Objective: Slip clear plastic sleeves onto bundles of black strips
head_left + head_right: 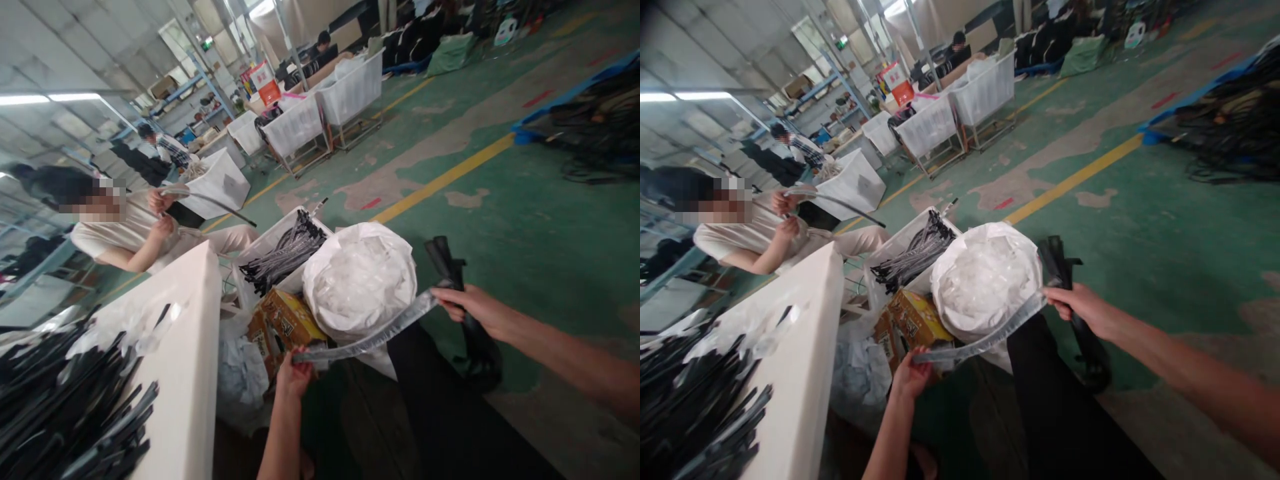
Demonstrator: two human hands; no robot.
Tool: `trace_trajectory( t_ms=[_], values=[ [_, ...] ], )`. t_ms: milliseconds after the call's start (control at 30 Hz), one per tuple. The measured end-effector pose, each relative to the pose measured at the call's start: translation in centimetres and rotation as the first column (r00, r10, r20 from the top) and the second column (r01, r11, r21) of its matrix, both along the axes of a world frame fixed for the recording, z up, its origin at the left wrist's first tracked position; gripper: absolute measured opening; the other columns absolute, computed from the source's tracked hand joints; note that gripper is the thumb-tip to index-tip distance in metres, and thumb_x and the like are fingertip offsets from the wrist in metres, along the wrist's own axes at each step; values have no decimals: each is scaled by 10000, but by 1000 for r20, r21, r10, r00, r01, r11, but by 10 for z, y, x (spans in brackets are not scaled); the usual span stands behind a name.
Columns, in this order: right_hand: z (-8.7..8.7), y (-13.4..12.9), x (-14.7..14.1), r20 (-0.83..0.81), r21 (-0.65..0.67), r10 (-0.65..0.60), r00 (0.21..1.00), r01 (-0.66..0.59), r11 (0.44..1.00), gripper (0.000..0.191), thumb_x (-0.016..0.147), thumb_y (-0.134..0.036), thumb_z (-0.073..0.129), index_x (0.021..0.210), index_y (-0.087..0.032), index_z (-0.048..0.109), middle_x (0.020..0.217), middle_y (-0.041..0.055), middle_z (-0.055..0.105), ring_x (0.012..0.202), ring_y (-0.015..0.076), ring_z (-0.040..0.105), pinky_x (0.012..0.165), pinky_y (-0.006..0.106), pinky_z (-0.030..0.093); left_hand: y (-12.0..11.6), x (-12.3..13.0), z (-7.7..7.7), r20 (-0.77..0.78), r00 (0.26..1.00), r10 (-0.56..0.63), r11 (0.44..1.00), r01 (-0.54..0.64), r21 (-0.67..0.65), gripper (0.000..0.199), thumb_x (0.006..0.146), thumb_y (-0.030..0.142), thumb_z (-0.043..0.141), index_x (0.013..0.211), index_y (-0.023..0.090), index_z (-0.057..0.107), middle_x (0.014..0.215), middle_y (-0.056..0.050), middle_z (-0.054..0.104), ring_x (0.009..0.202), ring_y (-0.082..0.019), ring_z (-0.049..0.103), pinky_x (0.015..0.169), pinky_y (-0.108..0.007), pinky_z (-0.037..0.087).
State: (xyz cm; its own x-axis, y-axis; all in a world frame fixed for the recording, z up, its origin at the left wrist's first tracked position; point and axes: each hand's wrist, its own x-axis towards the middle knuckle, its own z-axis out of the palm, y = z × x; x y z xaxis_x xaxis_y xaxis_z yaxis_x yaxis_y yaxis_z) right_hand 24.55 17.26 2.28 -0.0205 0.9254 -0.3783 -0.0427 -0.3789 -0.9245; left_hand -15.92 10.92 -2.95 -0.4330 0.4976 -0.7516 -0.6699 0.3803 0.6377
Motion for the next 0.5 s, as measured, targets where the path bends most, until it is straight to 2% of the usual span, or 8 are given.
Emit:
trace_trajectory(
  t_ms=[100,167,200,267,300,367,433,500],
  values=[
    [3,69,-14,-81,-131,70,994,-80,988,305,691,-366,789,648,-140,588,413,-66,420,383,53,321,358,167,275,59,-20,24,-79,996,-42,997,47,67,421,965,145,253,662,97,542,601,-33,628,542,-138,628,529,-280,509],
    [18,117,-23,-120,-96,66,991,-77,992,209,724,-236,771,819,-128,619,596,6,615,396,34,312,351,144,267,107,-45,48,-142,990,-5,984,30,176,582,990,179,23,749,7,524,687,-5,593,677,-117,646,586,-281,484],
    [28,138,-26,-111,-94,86,990,-96,991,193,752,-186,744,888,-124,622,724,47,675,401,25,310,349,138,265,129,-57,57,-171,984,42,979,-6,203,571,1009,322,76,766,95,541,707,-8,629,664,-100,640,601,-252,504],
    [44,169,-28,-70,-116,131,989,-138,984,130,819,-147,673,929,-107,619,860,95,696,401,12,292,346,131,261,165,-75,67,-267,950,159,967,-95,236,471,989,484,222,866,150,529,802,-3,631,659,-76,619,639,-221,510],
    [50,178,-26,-42,-137,155,987,-159,978,106,847,-149,644,936,-96,621,863,102,691,399,9,286,345,129,256,176,-79,66,-294,938,183,967,-117,227,406,971,509,291,902,180,518,841,-6,631,645,-72,605,638,-204,512],
    [54,181,-14,2,-171,191,982,-188,967,119,874,-164,613,963,-87,628,808,87,672,398,11,288,345,127,247,187,-73,49,-303,942,144,979,-90,185,318,970,454,351,944,183,516,885,-13,618,651,-67,598,638,-191,502],
    [52,170,6,15,-181,224,974,-218,959,187,860,-172,618,1032,-99,633,758,61,643,405,21,321,355,134,261,183,-53,18,-259,966,16,991,19,131,245,966,358,403,907,167,544,857,-26,621,665,-78,609,637,-192,493],
    [44,150,33,56,-138,217,974,-208,968,257,818,-205,646,1056,-109,648,721,52,616,402,35,340,357,159,283,170,-23,-20,-209,968,-141,985,159,69,200,938,280,472,837,144,577,797,-39,628,659,-95,620,630,-202,485]
  ],
)
